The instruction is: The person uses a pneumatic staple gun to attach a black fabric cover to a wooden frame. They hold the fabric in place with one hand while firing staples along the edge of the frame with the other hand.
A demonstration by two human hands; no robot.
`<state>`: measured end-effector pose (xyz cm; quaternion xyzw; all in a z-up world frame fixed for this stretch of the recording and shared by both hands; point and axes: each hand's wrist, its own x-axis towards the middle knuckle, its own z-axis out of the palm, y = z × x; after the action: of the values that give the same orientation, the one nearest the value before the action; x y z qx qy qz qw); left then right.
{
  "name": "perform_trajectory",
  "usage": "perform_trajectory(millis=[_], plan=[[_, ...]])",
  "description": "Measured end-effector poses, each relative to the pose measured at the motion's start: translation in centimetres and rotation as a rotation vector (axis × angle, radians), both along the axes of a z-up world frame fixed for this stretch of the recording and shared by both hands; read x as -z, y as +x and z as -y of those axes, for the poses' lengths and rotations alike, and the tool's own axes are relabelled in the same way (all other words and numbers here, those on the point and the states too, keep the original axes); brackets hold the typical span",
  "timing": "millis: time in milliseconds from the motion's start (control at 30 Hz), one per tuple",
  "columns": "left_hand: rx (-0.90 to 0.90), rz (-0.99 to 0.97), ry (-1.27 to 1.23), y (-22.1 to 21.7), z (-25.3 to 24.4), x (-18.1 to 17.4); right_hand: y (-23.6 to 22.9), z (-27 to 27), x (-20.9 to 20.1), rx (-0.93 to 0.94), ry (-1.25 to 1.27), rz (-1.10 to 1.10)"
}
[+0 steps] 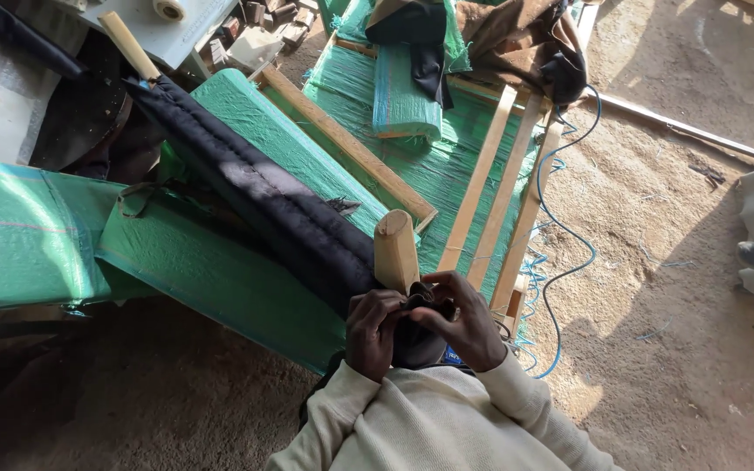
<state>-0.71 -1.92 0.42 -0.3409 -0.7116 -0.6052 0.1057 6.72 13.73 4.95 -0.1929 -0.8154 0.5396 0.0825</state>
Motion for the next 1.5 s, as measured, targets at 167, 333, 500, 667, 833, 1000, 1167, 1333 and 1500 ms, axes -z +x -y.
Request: perform_trajectory(millis=[167, 333, 500, 667, 833, 1000, 1167, 1333, 1500], plan=[[-0.032, -0.019, 0.007, -0.1, -0.4, -0.2, -0.6, 0.4, 1.3, 0.074, 0.101, 0.034], [-0.115, 0.010, -0.027, 0.5, -1.4, -2.0, 0.4, -0.5, 3.2, 0.094, 0.021, -0.020], [-0.219, 0.240, -0.006, -0.1, -1.7, -4.2, 0.0, -0.1, 2.7, 0.162, 0.024, -0.078], [-0.324, 0.348, 0.026, -0.1, 0.1, -0.6, -0.7, 0.9, 1.0, 0.175, 0.032, -0.185], [-0.386, 0.292, -0.086, 0.4, 2.0, -0.5, -0.7, 0.4, 1.8, 0.146, 0.033, -0.181], [-0.199, 0.114, -0.181, 1.0, 1.6, -1.5, -0.7, 0.2, 1.7, 0.142, 0.007, -0.179], [-0.161, 0.085, -0.178, 0.6, 1.1, -0.7, -0.5, -0.3, 2.3, 0.138, -0.066, -0.218], [-0.160, 0.140, -0.141, 0.5, 1.2, -0.7, -0.4, 0.2, 1.4, 0.129, -0.140, -0.286], [-0.138, 0.209, -0.221, 0.6, 1.1, -0.1, -0.7, 0.8, 0.4, 0.141, -0.114, -0.319]])
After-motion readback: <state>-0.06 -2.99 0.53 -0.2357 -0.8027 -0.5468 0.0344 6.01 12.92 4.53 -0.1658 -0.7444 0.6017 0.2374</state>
